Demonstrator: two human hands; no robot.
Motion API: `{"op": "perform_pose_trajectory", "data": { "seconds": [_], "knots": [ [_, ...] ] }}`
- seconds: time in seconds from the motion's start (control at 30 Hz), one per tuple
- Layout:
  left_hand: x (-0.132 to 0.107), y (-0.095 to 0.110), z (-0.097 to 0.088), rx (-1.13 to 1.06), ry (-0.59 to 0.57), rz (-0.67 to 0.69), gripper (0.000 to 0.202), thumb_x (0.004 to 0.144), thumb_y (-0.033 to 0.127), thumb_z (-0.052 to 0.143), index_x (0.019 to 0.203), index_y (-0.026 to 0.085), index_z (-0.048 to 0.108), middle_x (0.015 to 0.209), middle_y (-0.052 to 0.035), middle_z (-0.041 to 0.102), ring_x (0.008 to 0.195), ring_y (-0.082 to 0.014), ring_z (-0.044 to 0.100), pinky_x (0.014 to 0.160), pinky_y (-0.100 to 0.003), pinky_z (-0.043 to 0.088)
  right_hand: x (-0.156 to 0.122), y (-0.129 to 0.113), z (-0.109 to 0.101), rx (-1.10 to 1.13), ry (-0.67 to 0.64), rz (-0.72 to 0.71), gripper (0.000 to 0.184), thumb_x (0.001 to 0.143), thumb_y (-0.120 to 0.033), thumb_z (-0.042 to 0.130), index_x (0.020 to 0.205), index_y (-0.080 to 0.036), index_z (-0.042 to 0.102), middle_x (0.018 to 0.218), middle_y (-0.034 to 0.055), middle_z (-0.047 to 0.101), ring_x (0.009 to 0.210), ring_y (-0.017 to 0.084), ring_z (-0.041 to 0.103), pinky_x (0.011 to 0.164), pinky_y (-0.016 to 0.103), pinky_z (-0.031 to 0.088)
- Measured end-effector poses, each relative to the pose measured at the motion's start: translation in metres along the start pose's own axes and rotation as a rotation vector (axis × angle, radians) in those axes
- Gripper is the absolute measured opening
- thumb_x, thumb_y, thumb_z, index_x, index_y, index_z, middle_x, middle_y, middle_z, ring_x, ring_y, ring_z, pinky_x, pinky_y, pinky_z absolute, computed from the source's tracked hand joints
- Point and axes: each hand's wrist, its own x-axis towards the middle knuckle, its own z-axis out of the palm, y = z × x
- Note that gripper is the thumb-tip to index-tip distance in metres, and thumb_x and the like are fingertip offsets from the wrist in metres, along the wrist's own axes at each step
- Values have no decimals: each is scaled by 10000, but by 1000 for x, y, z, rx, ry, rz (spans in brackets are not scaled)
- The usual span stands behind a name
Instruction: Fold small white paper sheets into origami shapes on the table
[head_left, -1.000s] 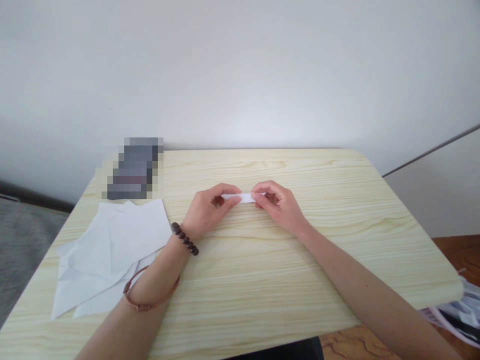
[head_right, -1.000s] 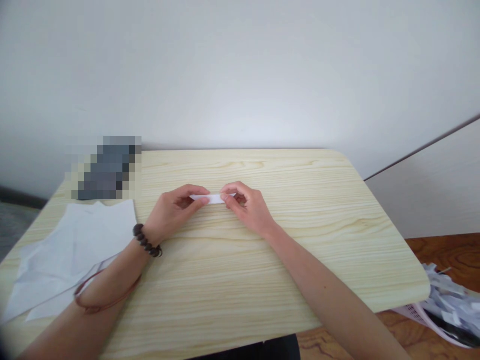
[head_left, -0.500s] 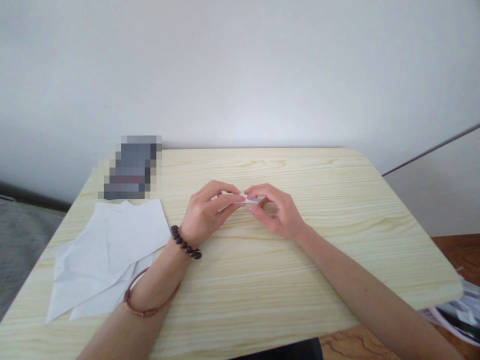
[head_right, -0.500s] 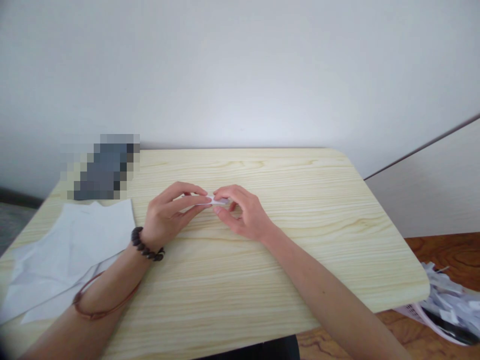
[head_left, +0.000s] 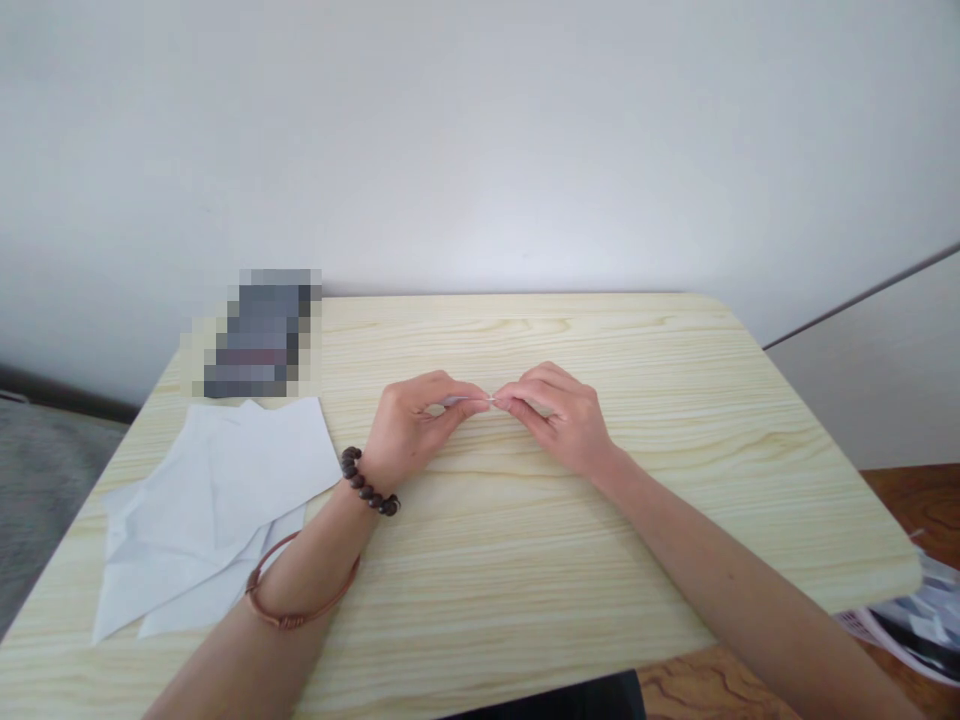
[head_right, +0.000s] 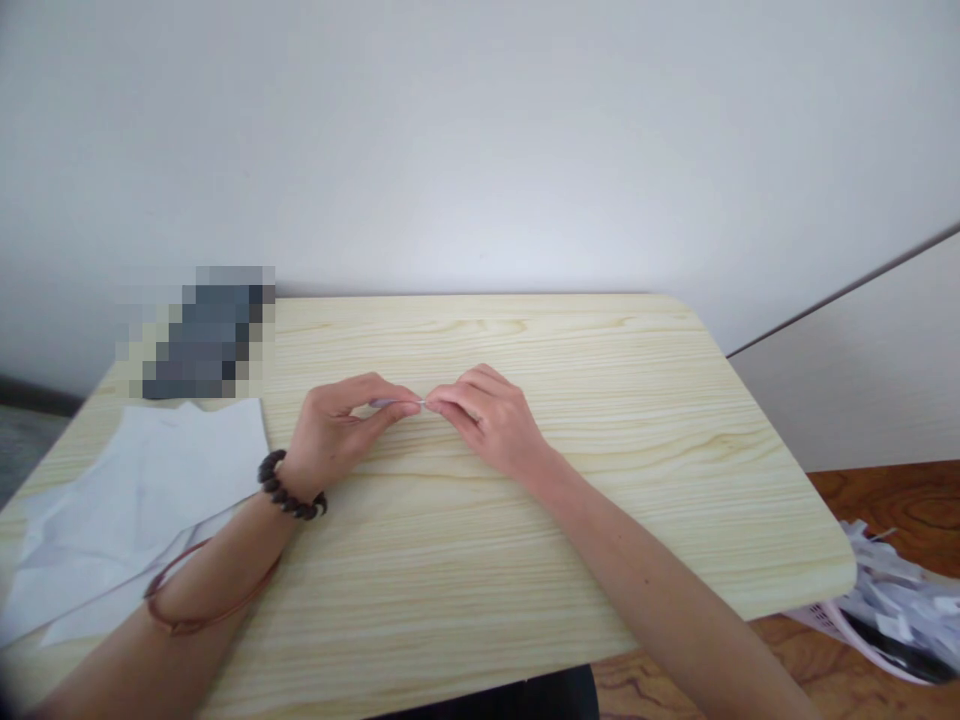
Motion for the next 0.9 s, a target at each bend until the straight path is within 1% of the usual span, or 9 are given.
{"op": "perform_pose_trajectory", "data": {
  "seconds": [0.1,0.2,0.3,0.37,0.47,0.57,0.7,0.8,0.9],
  "knots": [
    [0,0,0,-92,-32,-189,173,827,327,640,837,186,740,746,-5,739,644,-122,658,622,-201,515,1,2,-2,49,4,108,71,849,-213,639,834,-205,708,738,9,709,669,118,612,647,244,492],
    [-1,-1,1,-179,-61,-340,226,830,361,627,886,174,741,714,-9,742,621,-135,682,611,-202,537,1,2,-3,103,15,275,45,796,-258,701,786,-226,731,718,-9,723,639,114,636,614,230,489],
    [-1,1,1,-200,-62,-462,222,791,375,665,830,169,737,641,-5,724,588,-145,688,580,-200,540,1,0,-3,143,25,419,68,751,-292,740,742,-225,740,704,-11,728,621,115,648,599,219,493],
    [0,3,1,-199,-50,-534,216,750,375,705,765,160,720,598,-3,705,546,-143,678,525,-190,522,1,-1,-2,159,25,475,91,737,-307,749,717,-218,740,704,-7,731,618,116,653,603,213,497],
    [1,5,-1,-248,-29,-612,261,706,396,737,705,143,671,564,-2,679,481,-133,648,467,-191,504,1,-1,0,188,11,534,137,725,-338,753,703,-204,731,688,-2,727,594,114,646,587,207,491],
    [1,6,-2,-325,-55,-651,283,697,395,743,691,136,631,556,-4,670,462,-122,631,454,-187,495,0,4,-2,246,-74,563,180,736,-373,736,728,-193,724,630,-4,701,546,105,622,537,199,467],
    [1,4,-5,-377,-151,-648,296,706,398,739,711,134,605,559,-13,677,469,-115,630,439,-167,455,-2,11,-7,338,-194,532,220,770,-409,695,762,-190,721,628,-4,688,549,100,607,520,196,446],
    [0,3,-6,-341,-208,-593,313,745,435,700,740,142,590,581,-21,689,489,-119,633,450,-175,451,-3,12,-9,354,-231,502,240,786,-419,676,770,-184,717,642,-3,680,527,87,561,492,196,405],
    [0,4,-6,-276,-274,-474,306,780,444,662,760,148,589,644,-34,709,549,-129,643,491,-190,461,-4,10,-7,303,-247,448,256,808,-421,654,750,-178,708,642,-1,667,518,77,527,488,197,383]
  ]
}}
